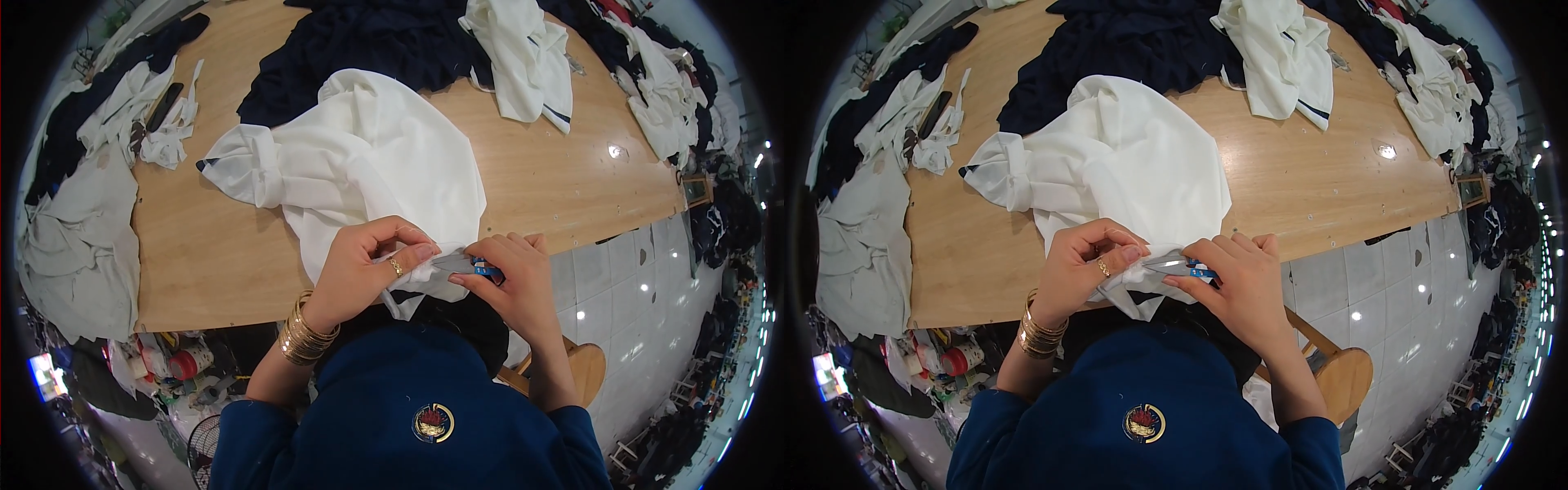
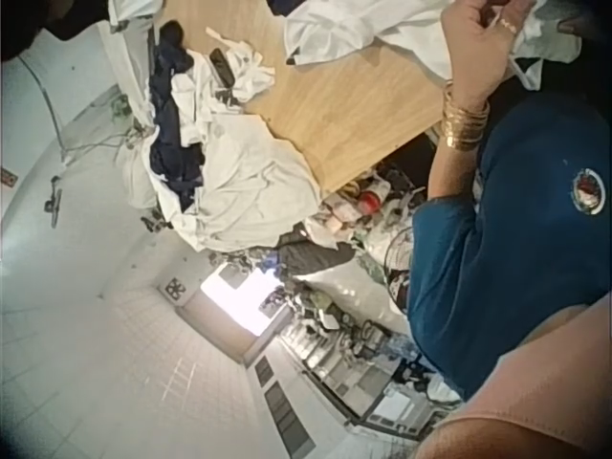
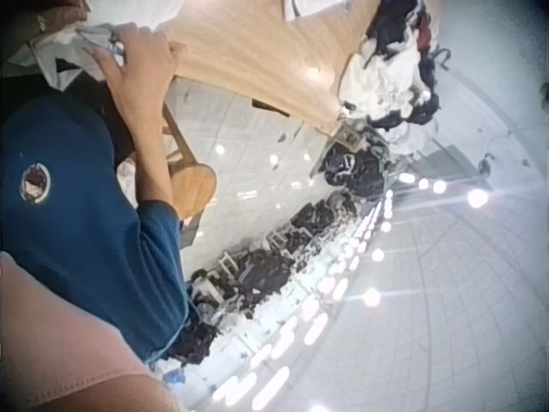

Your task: Trimming excess threads from white athletic shorts using hand-held thread cutters in a textile factory setting.

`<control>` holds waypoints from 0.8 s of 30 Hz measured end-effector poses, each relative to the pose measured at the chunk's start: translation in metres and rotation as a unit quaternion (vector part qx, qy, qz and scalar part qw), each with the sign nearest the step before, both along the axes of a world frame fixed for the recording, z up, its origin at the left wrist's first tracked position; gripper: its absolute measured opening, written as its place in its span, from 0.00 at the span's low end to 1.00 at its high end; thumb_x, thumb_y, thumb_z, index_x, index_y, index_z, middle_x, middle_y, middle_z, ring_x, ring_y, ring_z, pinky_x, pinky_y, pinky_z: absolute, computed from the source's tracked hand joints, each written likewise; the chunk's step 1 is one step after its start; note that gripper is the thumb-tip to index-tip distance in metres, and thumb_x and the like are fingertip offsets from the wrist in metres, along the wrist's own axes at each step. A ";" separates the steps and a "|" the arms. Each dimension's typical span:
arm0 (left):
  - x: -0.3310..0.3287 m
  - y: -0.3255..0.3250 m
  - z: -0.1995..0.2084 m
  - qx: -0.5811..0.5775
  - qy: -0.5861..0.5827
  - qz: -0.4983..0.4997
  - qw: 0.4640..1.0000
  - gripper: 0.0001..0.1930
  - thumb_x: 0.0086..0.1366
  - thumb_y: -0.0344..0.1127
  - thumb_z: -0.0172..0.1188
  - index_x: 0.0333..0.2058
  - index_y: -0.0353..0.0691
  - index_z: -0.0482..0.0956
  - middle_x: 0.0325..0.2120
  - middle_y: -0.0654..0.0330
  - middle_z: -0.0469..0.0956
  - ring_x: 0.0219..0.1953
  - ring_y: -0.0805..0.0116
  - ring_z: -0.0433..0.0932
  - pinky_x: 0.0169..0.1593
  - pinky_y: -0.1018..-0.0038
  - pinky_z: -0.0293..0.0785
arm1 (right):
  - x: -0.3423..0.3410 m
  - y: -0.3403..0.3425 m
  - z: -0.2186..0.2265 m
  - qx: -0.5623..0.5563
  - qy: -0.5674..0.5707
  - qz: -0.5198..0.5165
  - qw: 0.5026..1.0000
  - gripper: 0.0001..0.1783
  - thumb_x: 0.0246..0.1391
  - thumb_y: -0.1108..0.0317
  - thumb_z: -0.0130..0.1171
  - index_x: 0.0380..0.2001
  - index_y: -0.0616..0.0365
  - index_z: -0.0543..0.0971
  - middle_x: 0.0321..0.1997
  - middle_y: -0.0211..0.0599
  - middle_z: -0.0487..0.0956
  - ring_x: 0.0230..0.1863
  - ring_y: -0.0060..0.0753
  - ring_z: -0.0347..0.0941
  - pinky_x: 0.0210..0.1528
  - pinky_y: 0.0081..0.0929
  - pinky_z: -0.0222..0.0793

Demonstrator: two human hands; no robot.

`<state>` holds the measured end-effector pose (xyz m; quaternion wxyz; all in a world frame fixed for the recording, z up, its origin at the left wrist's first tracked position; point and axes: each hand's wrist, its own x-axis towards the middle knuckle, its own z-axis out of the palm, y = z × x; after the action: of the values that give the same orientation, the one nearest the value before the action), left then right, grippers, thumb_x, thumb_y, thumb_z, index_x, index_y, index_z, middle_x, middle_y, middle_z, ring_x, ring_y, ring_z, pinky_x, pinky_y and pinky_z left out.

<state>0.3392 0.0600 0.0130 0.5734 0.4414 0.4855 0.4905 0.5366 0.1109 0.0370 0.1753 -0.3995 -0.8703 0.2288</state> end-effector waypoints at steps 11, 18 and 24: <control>0.000 -0.001 -0.003 0.004 0.001 0.010 1.000 0.06 0.57 0.29 0.57 0.33 0.33 0.77 0.25 0.65 0.76 0.26 0.84 0.69 0.32 0.86 0.66 | -0.002 0.001 0.001 -0.046 0.041 -0.005 0.998 0.14 0.35 0.60 0.66 0.26 0.55 0.76 0.18 0.23 0.68 0.21 0.22 0.59 0.32 0.21 0.50; -0.016 0.004 -0.002 0.165 0.108 0.009 0.980 0.06 0.56 0.31 0.58 0.30 0.34 0.77 0.27 0.61 0.77 0.26 0.78 0.71 0.31 0.83 0.67 | -0.005 0.008 -0.021 -0.335 0.189 -0.085 0.919 0.11 0.46 0.64 0.62 0.24 0.61 0.75 0.16 0.22 0.64 0.22 0.13 0.56 0.24 0.15 0.52; -0.058 -0.018 0.009 0.119 -0.159 -0.260 0.945 0.05 0.54 0.32 0.59 0.28 0.37 0.76 0.33 0.58 0.75 0.35 0.70 0.72 0.39 0.77 0.66 | -0.003 0.013 -0.016 -0.309 0.252 -0.106 0.911 0.10 0.48 0.66 0.60 0.23 0.61 0.75 0.15 0.21 0.64 0.21 0.12 0.56 0.24 0.14 0.52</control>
<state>0.2811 0.0420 0.0220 0.6937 0.5340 0.1947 0.4425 0.5336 0.1242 0.0211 0.2797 -0.4523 -0.6354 0.5599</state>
